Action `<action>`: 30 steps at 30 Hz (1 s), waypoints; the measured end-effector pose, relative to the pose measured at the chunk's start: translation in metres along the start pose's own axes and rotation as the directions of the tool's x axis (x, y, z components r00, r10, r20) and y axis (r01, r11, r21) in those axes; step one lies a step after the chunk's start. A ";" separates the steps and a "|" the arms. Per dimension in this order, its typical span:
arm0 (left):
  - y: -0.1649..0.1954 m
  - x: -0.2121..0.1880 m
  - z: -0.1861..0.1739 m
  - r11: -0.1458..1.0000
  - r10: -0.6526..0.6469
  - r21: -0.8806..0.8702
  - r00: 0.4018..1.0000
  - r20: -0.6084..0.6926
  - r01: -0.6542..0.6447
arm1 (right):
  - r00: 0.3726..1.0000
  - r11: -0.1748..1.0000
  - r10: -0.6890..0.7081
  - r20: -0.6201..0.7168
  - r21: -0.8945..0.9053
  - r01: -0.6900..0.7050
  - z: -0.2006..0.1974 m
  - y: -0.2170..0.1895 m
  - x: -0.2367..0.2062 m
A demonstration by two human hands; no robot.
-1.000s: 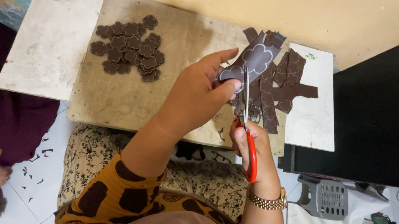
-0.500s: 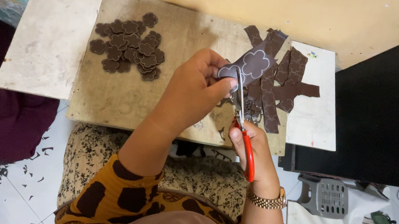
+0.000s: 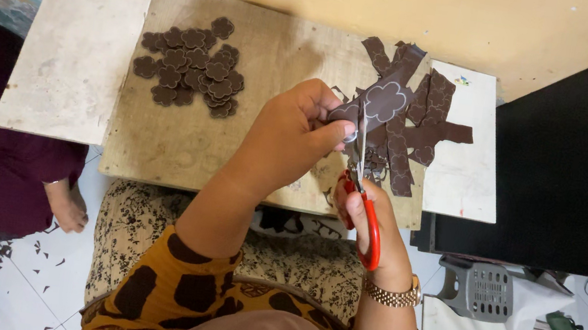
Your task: The person uses red-handled scissors to cut flower-shaped pieces from a dark brown sheet. They hold the sheet with one hand and cut along the outlines, placing the finished shapes on a wooden board.
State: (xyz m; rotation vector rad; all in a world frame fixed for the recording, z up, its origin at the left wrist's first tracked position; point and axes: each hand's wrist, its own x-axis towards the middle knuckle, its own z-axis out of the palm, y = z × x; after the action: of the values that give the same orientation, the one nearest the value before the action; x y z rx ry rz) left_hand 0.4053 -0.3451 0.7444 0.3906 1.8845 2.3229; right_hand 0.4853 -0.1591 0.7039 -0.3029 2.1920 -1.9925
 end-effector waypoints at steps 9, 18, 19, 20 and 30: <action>-0.001 0.000 0.001 0.999 0.015 0.043 1.000 -0.001 -0.015 | 1.000 1.000 0.010 -0.015 0.003 -0.010 -0.003 0.011 0.000; -0.005 0.001 0.001 0.998 0.024 -0.061 0.999 0.039 -0.022 | 1.000 1.000 -0.019 -0.012 -0.024 0.019 -0.001 0.007 -0.001; -0.006 0.001 0.000 0.997 0.014 -0.078 0.999 0.052 -0.010 | 1.000 1.000 -0.022 -0.013 -0.022 0.021 -0.001 0.006 -0.001; -0.007 0.002 0.000 0.995 0.004 -0.096 0.998 0.063 0.002 | 1.000 1.000 -0.024 -0.014 -0.020 0.024 0.000 0.005 -0.001; -0.008 0.000 0.006 0.975 -0.105 -0.172 0.976 0.192 0.139 | 0.997 0.996 -0.064 -0.041 0.062 0.067 0.007 -0.010 -0.005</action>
State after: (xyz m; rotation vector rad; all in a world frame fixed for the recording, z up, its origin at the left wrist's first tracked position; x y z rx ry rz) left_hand 0.4070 -0.3375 0.7379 0.4350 1.5507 2.2698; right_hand 0.4919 -0.1652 0.7135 -0.3345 2.1639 -2.1146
